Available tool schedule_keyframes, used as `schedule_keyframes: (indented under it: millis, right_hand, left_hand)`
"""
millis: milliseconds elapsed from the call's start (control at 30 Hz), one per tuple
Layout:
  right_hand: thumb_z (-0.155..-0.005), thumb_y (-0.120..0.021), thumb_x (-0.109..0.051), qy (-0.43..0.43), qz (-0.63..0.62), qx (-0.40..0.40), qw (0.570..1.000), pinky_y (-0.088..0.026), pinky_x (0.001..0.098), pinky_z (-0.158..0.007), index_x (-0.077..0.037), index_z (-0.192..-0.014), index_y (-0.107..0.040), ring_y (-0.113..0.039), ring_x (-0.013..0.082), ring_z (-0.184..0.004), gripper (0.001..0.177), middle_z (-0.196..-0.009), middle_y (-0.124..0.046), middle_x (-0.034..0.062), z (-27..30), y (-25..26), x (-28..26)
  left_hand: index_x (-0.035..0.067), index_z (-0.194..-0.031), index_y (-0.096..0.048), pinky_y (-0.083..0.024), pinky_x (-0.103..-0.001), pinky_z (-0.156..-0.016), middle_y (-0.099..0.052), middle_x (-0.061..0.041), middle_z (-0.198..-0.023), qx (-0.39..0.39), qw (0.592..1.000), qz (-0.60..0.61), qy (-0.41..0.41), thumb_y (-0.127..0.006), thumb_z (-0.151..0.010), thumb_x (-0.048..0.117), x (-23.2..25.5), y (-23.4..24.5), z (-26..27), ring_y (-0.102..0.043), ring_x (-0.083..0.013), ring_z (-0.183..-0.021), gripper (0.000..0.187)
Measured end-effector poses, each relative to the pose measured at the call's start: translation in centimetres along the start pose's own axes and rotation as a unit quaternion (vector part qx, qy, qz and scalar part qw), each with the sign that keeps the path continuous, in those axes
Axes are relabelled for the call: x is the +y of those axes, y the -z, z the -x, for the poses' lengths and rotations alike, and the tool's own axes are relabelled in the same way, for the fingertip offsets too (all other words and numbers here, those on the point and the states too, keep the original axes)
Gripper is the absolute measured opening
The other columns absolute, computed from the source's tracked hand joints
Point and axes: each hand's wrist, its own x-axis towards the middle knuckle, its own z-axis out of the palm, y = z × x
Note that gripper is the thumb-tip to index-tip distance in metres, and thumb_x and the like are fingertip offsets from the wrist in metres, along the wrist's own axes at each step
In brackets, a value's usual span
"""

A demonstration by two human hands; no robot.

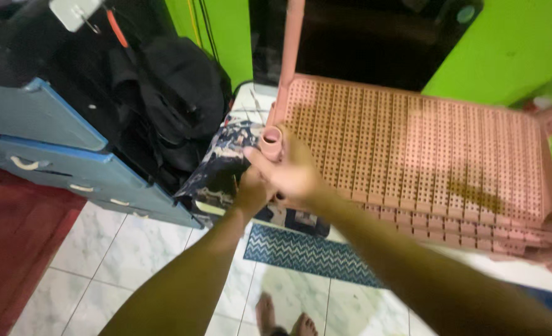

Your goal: The person assembles a plastic stool by inserting cylindrical legs into the perforated seat base. They handle the legs and seat, aligning and pushing the legs into place one by one.

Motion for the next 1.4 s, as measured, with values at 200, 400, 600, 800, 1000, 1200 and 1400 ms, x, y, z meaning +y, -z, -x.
schedule_keyframes:
  millis: [200, 400, 600, 800, 1000, 1200, 1400]
  right_hand:
    - [-0.095, -0.072, -0.019, 0.034, 0.011, 0.189, 0.981, -0.052, 0.0236, -0.077, -0.004, -0.109, -0.060, -0.064, 0.0085, -0.085, 0.024, -0.093, -0.068, 0.0030, 2.1, -3.6, -1.7]
    - [-0.092, -0.078, -0.019, -0.028, 0.016, 0.305, 0.952, -0.045, 0.0233, -0.057, -0.007, -0.082, -0.052, -0.051, 0.0070, -0.064, 0.030, -0.071, -0.056, -0.0003, -0.4, -5.8, -1.9]
    - [-0.098, -0.073, -0.019, -0.067, 0.033, 0.302, 0.950, -0.031, 0.0249, -0.045, -0.012, -0.064, -0.043, -0.037, 0.0050, -0.053, 0.045, -0.058, -0.043, -0.0042, -1.7, -4.9, -1.1]
    - [-0.097, -0.068, -0.018, -0.056, 0.019, 0.171, 0.983, -0.031, 0.0234, -0.039, -0.013, -0.063, -0.057, -0.043, 0.0041, -0.045, 0.036, -0.054, -0.053, -0.0046, -1.7, -2.2, -0.1]
    - [-0.088, -0.069, -0.017, -0.077, 0.021, -0.026, 0.996, -0.037, 0.0227, -0.038, -0.012, -0.064, -0.064, -0.052, 0.0053, -0.043, 0.025, -0.053, -0.061, -0.0017, -3.1, 0.8, -0.1]
    - [-0.084, -0.070, -0.021, -0.055, 0.009, -0.190, 0.980, -0.041, 0.0239, -0.040, -0.012, -0.068, -0.066, -0.056, 0.0061, -0.044, 0.019, -0.056, -0.064, -0.0017, -4.2, 1.8, -0.4]
    - [-0.091, -0.073, -0.016, -0.084, -0.018, -0.103, 0.991, -0.042, 0.0262, -0.047, -0.008, -0.077, -0.063, -0.053, 0.0092, -0.052, 0.019, -0.062, -0.059, -0.0009, -3.2, 1.1, -1.2]
  left_hand:
    - [0.008, -0.118, -0.066, -0.055, -0.036, -0.087, -0.073, -0.010, -0.107, -0.008, 0.995, -0.032, -0.094, -0.065, -0.099, 0.019, -0.2, 1.2, 0.2, -0.070, -0.0247, -0.101, 0.022]
    - [0.006, -0.128, -0.058, -0.053, -0.035, -0.091, -0.067, -0.013, -0.120, -0.053, 0.997, 0.050, 0.003, -0.073, -0.091, 0.019, 1.2, 1.3, -0.3, -0.067, -0.0239, -0.109, 0.042]
    - [0.003, -0.139, -0.051, -0.052, -0.034, -0.095, -0.061, -0.017, -0.132, -0.094, 0.994, 0.063, -0.006, -0.081, -0.084, 0.019, 1.6, 2.0, -1.0, -0.064, -0.0231, -0.116, 0.064]
    - [0.005, -0.143, -0.052, -0.053, -0.032, -0.095, -0.072, -0.013, -0.125, -0.165, 0.976, 0.136, 0.031, -0.086, -0.077, 0.019, 0.6, 2.1, -1.4, -0.069, -0.0195, -0.115, 0.076]
    - [0.007, -0.129, -0.058, -0.056, -0.031, -0.082, -0.073, -0.006, -0.098, -0.140, 0.973, 0.180, 0.042, -0.081, -0.078, 0.015, -0.2, 2.2, -1.2, -0.071, -0.0160, -0.092, 0.056]
    - [0.004, -0.108, -0.066, -0.058, -0.032, -0.072, -0.071, -0.003, -0.090, -0.123, 0.979, 0.149, 0.071, -0.080, -0.080, 0.011, -0.2, 2.5, -0.2, -0.071, -0.0143, -0.084, 0.032]
    - [0.004, -0.119, -0.060, -0.058, -0.036, -0.073, -0.069, -0.010, -0.099, -0.119, 0.972, 0.175, 0.100, -0.075, -0.086, 0.015, -0.1, 2.2, 0.2, -0.071, -0.0214, -0.087, 0.038]
